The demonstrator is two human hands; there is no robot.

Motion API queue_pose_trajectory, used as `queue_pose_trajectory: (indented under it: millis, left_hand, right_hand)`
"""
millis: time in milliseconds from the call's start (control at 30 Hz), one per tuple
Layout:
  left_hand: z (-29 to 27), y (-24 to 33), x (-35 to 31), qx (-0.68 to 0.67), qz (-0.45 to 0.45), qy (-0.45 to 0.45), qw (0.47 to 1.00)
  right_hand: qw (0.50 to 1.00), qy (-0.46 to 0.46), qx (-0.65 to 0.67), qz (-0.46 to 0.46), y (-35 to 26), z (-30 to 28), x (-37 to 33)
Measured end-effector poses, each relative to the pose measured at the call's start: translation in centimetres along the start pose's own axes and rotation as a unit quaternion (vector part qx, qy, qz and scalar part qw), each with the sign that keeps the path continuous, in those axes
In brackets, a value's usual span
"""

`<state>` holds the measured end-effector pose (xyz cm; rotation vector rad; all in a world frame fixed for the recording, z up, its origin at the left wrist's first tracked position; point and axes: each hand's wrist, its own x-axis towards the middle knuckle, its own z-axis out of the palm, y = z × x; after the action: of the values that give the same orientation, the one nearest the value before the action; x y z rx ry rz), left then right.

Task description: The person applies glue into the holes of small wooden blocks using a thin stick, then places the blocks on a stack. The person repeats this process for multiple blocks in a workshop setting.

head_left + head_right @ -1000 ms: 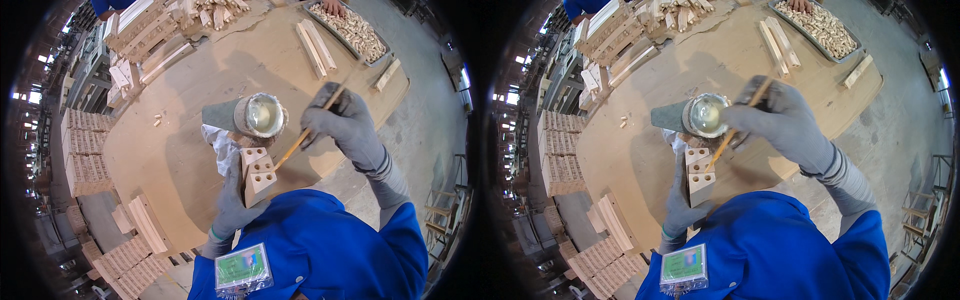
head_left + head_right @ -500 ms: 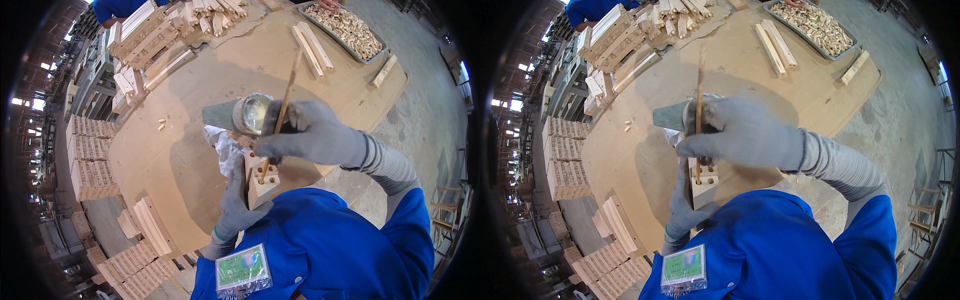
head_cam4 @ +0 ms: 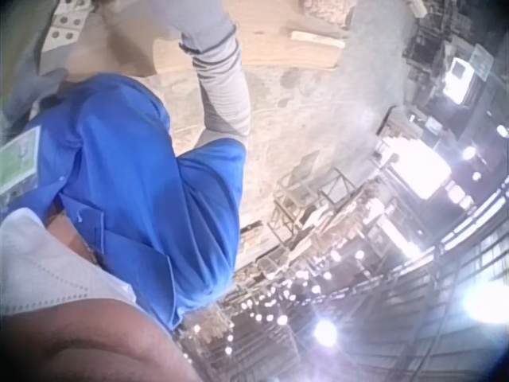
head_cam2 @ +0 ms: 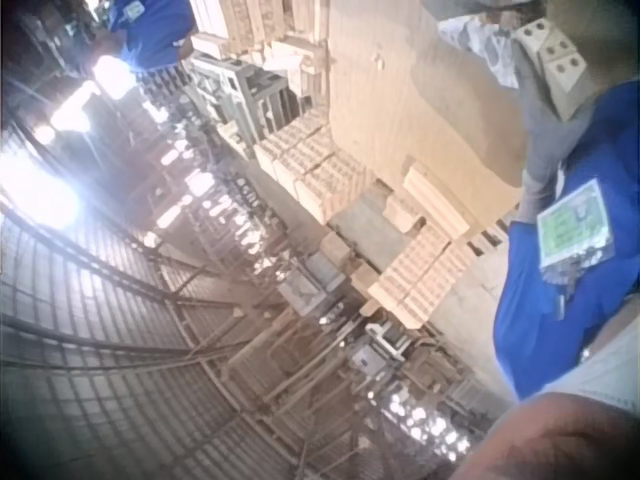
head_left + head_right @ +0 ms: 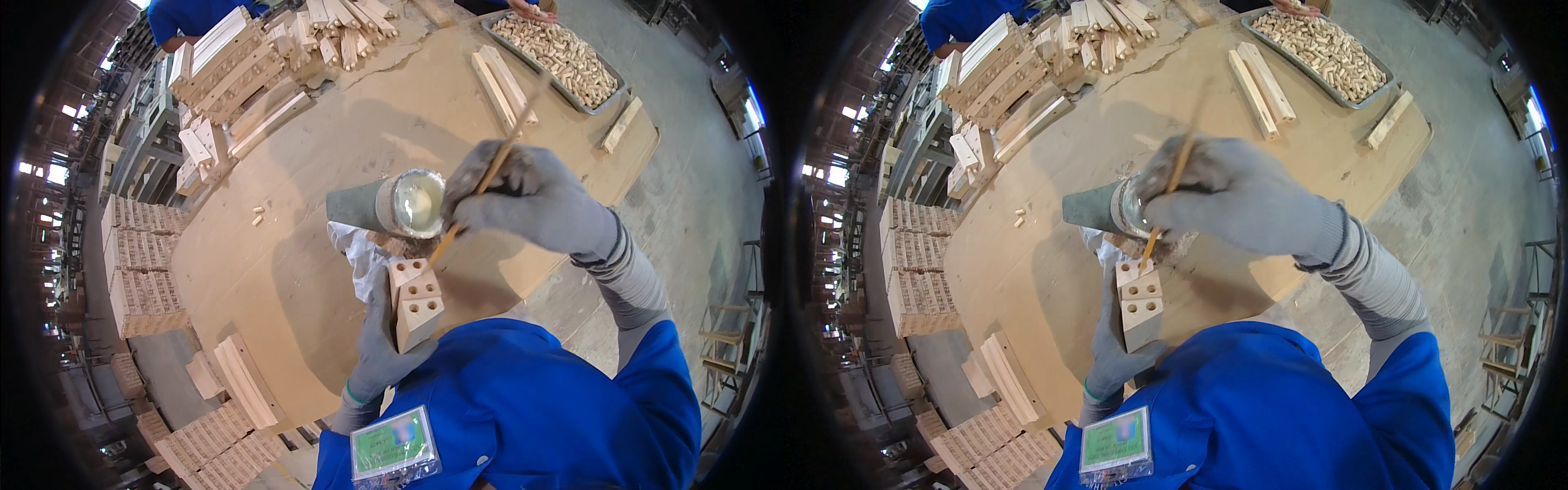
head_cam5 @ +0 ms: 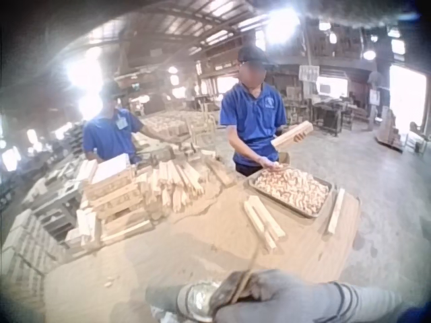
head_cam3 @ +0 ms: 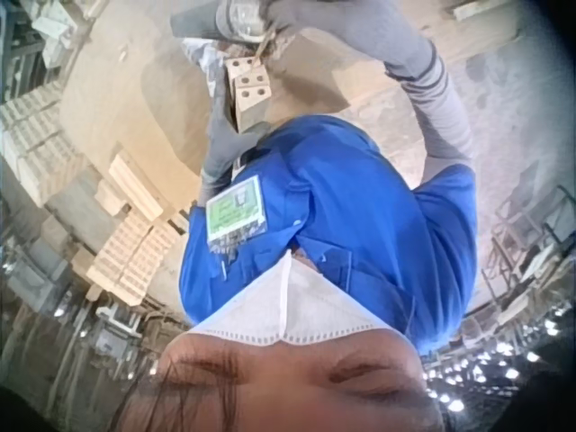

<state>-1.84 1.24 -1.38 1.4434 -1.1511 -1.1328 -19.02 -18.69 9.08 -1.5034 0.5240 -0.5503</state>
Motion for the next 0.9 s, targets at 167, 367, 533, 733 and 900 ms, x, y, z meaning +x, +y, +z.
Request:
queue_pose_trajectory:
  millis: [167,367,533,733,900]
  left_hand:
    - [-0.3,-0.3,0.6,-0.039,0.013,0.019,0.999]
    - [-1.2,-1.2,0.8,-0.005,0.017,0.022,1.0]
    - [-1.5,-1.0,0.6,-0.024,-0.021,0.039,0.999]
    - [-1.4,-0.6,0.9,0.005,-0.024,0.029,0.999]
    - [-1.3,-1.6,0.8,0.04,0.014,0.042,0.998]
  right_hand:
    - [0.978,0.144,-0.139,-0.049,6.3,-2.0,0.1]
    - [0.98,0.181,-0.079,0.018,8.7,0.0,-2.6]
    - [0.985,0.128,-0.108,-0.054,6.9,0.5,-4.8]
    - [0.983,0.177,-0.049,0.009,7.6,0.5,-4.3]
    - [0.973,0.174,-0.119,-0.095,8.4,1.3,-4.9]
